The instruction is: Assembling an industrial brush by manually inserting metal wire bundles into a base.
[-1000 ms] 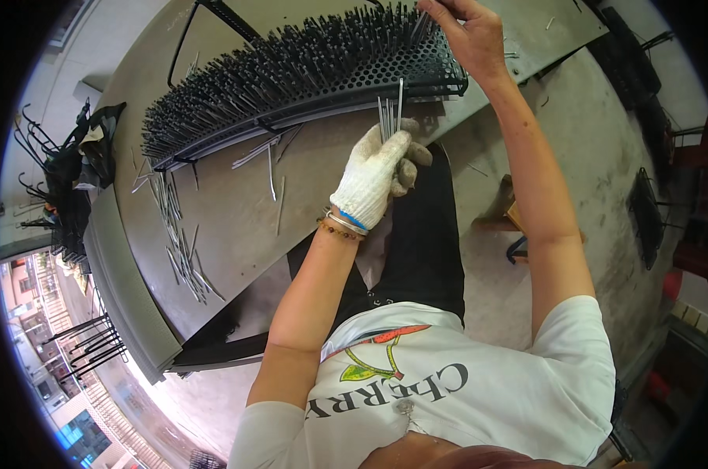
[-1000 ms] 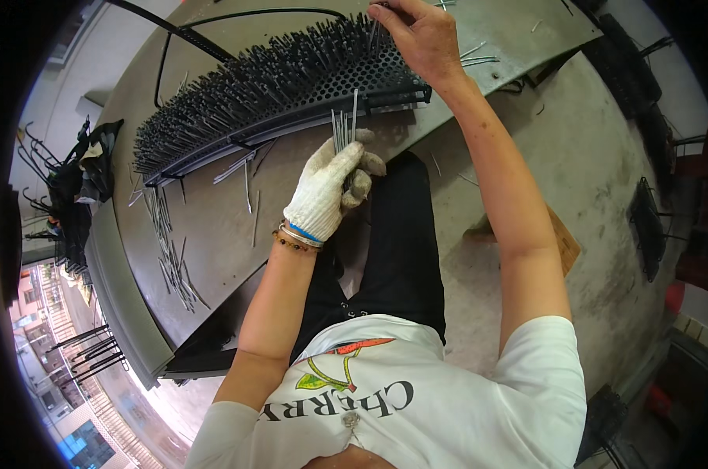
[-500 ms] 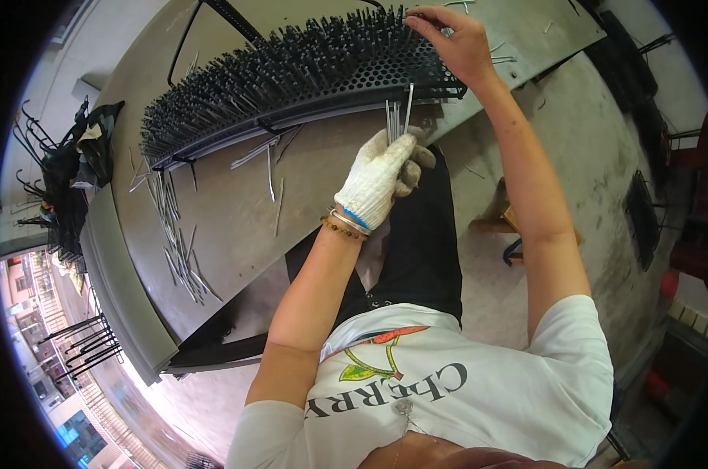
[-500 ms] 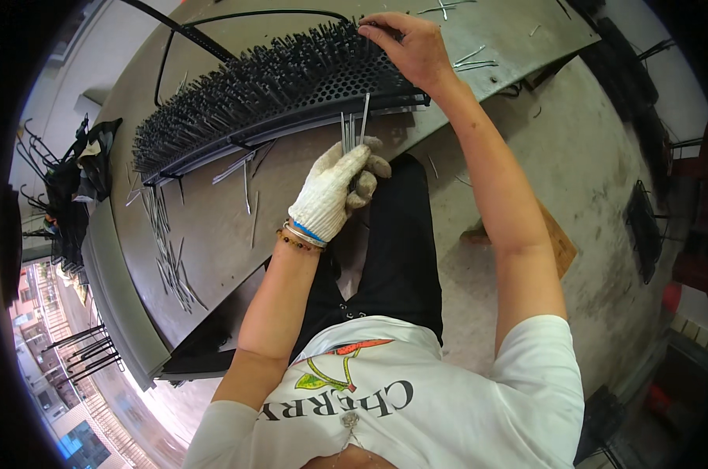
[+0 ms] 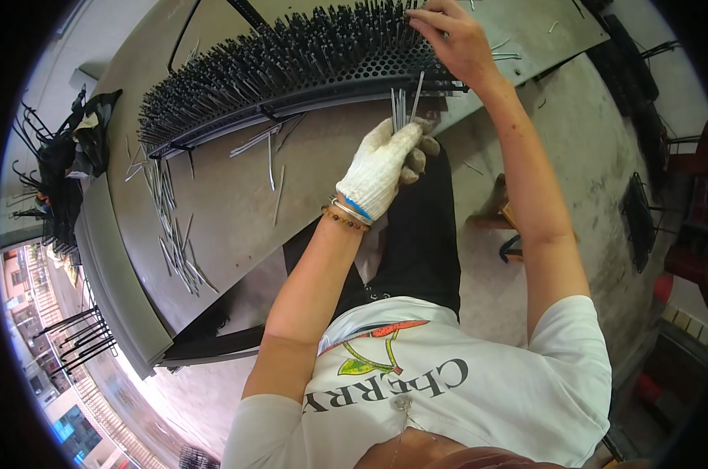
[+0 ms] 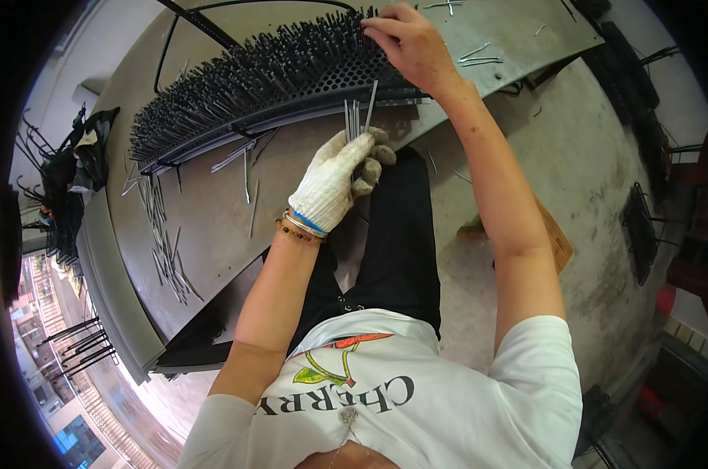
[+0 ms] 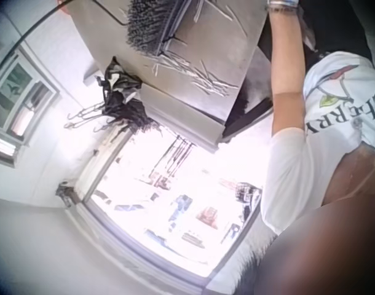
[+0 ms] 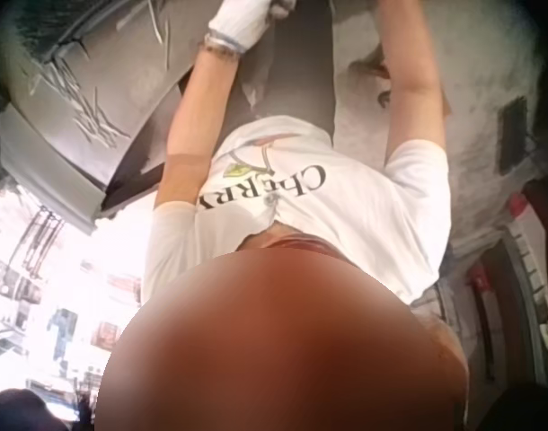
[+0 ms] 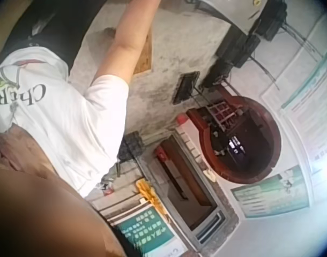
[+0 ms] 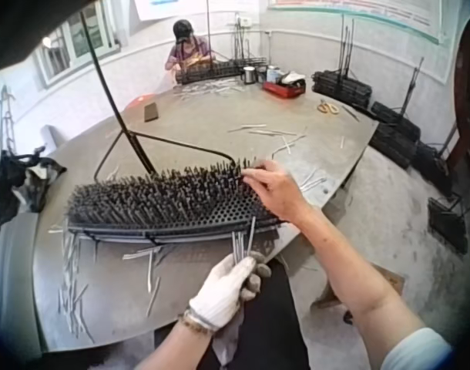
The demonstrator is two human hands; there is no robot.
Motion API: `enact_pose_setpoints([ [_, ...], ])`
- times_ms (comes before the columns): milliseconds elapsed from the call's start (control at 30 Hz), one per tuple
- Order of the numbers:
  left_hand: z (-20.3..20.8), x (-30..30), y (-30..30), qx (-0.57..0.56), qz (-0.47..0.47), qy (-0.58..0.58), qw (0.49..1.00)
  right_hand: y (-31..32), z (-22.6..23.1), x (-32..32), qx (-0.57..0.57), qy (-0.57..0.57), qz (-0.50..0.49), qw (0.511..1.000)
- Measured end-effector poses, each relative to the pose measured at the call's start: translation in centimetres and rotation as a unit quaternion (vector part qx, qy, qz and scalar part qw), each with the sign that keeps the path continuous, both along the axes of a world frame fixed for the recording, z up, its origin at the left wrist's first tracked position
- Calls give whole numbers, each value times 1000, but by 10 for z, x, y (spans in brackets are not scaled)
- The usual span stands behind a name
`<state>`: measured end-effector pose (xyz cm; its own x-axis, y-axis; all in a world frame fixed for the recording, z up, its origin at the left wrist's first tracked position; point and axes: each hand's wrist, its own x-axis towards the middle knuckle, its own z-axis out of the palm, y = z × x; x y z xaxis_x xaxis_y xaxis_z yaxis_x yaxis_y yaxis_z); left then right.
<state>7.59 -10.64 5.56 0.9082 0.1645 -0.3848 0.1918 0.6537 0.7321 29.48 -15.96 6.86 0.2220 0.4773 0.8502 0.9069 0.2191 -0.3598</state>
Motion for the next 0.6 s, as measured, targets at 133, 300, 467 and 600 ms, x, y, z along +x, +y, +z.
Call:
enact_pose_setpoints([
  [133, 9, 2, -2, 8, 24, -26, 999, -29, 31, -32, -178, 270, -64, 944],
  [300, 15, 7, -2, 79, 9, -35, 996, -45, 17, -59, -283, 492, 145, 811],
  [467, 7, 9, 1, 167, -51, 5, 985, -61, 14, -51, -266, 516, 88, 809],
  [600, 9, 15, 3, 119, -21, -5, 993, -58, 24, -22, -46, 368, -92, 924],
])
